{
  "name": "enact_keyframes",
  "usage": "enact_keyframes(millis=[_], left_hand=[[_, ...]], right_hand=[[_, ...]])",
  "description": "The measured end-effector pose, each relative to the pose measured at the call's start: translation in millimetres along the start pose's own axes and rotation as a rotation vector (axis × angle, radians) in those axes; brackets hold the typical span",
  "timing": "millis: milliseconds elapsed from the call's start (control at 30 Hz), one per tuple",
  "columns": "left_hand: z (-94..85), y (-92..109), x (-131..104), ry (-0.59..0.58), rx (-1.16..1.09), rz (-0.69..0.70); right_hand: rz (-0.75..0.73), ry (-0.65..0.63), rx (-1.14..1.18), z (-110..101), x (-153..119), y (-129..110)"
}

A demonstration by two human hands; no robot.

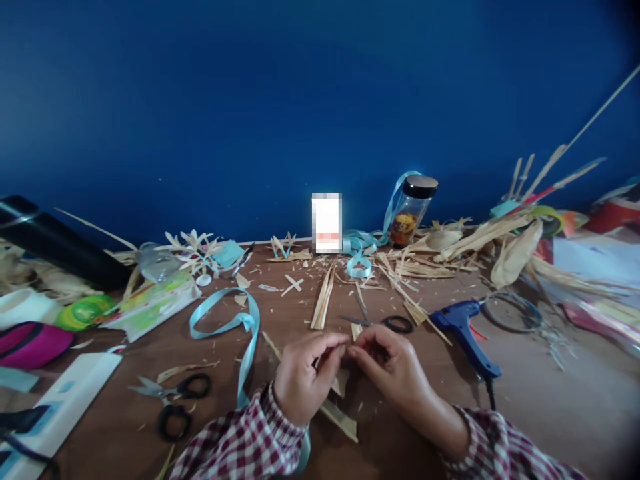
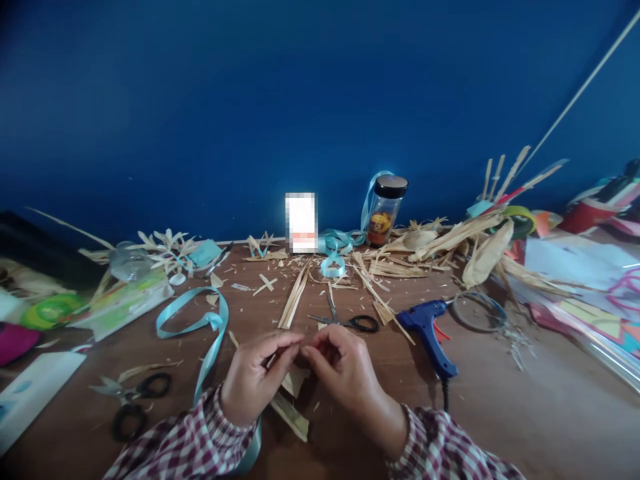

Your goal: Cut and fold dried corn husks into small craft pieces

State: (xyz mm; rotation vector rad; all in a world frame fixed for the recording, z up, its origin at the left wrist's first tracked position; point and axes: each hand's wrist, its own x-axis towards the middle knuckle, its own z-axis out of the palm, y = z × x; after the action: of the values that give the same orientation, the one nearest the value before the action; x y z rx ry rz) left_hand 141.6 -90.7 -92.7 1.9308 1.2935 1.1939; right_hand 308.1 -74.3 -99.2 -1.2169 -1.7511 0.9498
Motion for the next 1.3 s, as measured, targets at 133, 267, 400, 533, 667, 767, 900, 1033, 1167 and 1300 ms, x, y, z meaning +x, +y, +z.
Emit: enact_keyframes(millis=[133, 267, 400, 533, 667, 767, 900, 1033, 1167, 1300], left_hand=[[-3.2, -2, -1, -0.053, 0.129, 0.107], [-5.2, -3, -1, -0.073, 0.271, 0.170], [-4.1, -2, 0, -0.036, 0.436, 0.249], [-2.9, -3, 0, 0.003, 0.597, 0.351], [-1.9, -5, -1, 0.012, 0.680, 0.413], [-1.8, -5, -1, 0.016, 0.680, 0.417], [-3.5, -2, 0, 0.041, 0.635, 0.390], [-6.3, 1, 1, 0.077, 0.417, 0.228], [-8.4, -1, 3, 0.126, 0.021, -0.170], [-10.6, -8, 8, 0.150, -0.240, -0.430]], right_hand=[[0.011, 0.004, -0.007, 1, 0, 0], [0.008, 0.010, -0.040, 2, -1, 2], [-0.045, 0.023, -0.098, 2, -1, 4], [-0.097, 0.033, -0.140, 3, -1, 5], [-0.072, 0.016, -0.133, 4, -1, 6], [-0.060, 0.002, -0.119, 4, -2, 6], [-0.042, -0.006, -0.120, 4, -3, 7], [-0.032, -0.021, -0.129, 3, -3, 6], [-0.037, -0.015, -0.093, 1, -1, 0], [-0.082, -0.081, -0.024, -1, -2, -4]])
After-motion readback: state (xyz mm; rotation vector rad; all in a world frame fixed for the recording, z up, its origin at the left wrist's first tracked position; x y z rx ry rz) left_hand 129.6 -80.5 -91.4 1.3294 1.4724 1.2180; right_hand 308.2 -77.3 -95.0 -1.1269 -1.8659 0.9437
